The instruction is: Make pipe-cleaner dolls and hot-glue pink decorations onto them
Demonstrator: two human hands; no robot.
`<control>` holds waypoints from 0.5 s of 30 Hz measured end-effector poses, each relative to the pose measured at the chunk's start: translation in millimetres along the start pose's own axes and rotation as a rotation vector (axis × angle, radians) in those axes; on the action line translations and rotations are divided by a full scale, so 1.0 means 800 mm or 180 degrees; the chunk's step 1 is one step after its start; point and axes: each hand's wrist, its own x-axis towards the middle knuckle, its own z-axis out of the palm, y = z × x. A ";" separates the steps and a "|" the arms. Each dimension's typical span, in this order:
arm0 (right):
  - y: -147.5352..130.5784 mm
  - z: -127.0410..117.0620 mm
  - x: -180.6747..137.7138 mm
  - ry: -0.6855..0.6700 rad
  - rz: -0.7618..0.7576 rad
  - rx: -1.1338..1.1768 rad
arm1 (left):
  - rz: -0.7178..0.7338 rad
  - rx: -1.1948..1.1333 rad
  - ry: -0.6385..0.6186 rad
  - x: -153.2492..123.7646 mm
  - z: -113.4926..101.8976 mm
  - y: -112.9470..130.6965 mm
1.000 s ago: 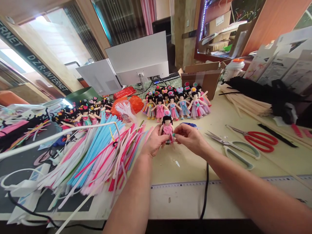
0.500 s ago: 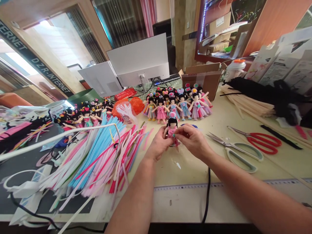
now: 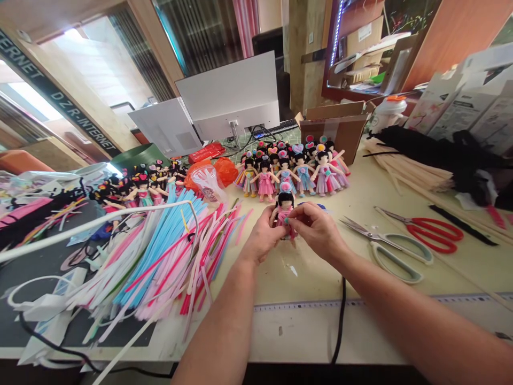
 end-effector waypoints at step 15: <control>-0.002 0.004 0.000 0.0131 0.0051 -0.0002 | 0.0017 0.0063 0.0075 0.002 0.003 -0.006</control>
